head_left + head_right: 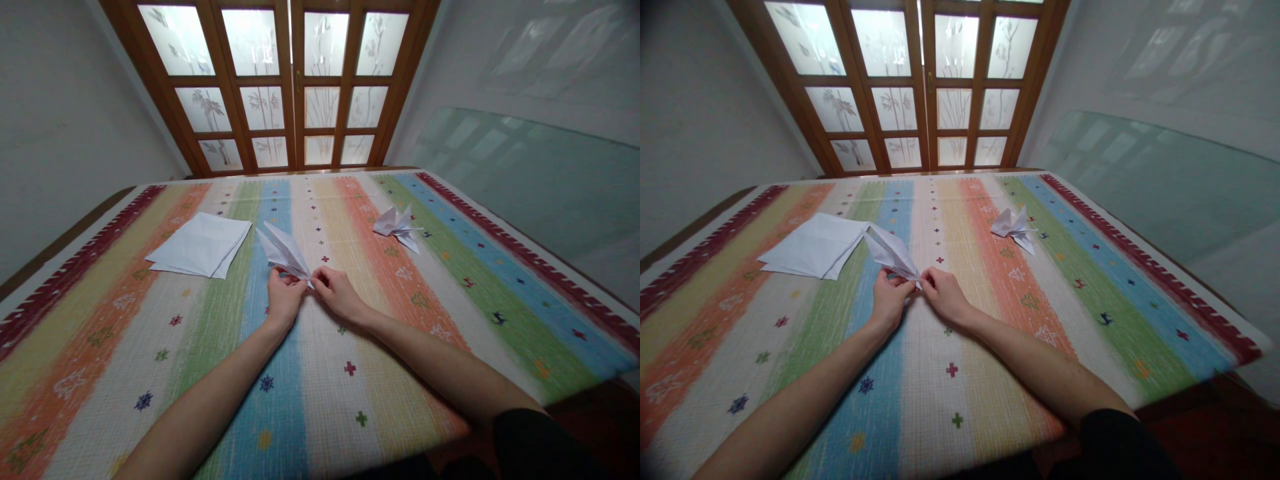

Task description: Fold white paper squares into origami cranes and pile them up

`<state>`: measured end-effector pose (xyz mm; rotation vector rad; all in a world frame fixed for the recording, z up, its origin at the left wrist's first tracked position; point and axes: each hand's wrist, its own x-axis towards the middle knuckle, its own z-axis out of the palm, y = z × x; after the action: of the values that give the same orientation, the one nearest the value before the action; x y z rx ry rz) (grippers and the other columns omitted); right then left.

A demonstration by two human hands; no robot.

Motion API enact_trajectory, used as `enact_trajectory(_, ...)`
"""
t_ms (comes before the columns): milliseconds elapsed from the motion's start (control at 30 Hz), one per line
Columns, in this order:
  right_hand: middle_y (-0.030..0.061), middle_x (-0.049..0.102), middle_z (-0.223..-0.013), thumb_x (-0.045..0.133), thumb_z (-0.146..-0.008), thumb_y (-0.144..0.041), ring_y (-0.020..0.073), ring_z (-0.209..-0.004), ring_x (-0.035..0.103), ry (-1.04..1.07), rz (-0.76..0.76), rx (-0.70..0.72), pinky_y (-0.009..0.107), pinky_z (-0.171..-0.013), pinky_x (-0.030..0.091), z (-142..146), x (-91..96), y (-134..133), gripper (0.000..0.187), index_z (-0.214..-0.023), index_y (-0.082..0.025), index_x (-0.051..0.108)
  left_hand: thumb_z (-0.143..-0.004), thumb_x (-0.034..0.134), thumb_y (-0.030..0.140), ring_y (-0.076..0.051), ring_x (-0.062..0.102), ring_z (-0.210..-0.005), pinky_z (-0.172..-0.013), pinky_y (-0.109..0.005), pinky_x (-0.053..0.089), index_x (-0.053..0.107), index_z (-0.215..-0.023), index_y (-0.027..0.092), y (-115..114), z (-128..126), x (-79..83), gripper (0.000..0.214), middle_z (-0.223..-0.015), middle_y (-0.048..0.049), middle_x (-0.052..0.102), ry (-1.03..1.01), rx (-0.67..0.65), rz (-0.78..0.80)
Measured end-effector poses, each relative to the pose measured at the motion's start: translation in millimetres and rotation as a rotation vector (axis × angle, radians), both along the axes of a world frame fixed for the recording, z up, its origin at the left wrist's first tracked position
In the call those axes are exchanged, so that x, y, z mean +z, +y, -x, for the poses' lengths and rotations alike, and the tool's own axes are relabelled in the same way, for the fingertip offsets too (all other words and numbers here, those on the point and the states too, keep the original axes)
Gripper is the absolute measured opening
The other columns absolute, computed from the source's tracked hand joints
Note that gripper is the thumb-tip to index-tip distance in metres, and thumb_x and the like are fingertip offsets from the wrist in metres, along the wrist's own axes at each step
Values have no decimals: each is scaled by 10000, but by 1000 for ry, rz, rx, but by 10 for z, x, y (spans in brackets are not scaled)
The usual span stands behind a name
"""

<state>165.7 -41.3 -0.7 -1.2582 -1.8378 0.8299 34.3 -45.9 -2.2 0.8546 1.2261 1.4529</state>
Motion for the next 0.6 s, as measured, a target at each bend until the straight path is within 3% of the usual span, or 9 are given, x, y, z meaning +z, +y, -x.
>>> enact_trajectory(267,-15,577,-640,554,-854,-292,117,-584,493,81,54,-7,252,-599,373,-14,-6,16,169,-737,-176,587,-523,704,131,-117,612,-489,-544,-228,512,445,-890,190,-1,10,26,453,-595,53,640,-45,-3,16)
enact_trajectory(400,-12,562,-580,613,-809,-370,114,-540,484,142,151,-6,250,-550,365,-1,-7,11,253,-660,-165,596,-515,731,139,-116,622,-526,-569,-229,523,460,-878,184,8,24,30,455,-608,48,641,-39,36,-3)
enact_trajectory(600,-21,565,-545,611,-773,-319,95,-498,476,274,309,24,227,-495,356,-18,20,52,197,-665,-156,631,-523,754,159,-131,641,-526,-575,-268,553,469,-904,181,13,31,27,476,-631,40,661,-106,-10,13)
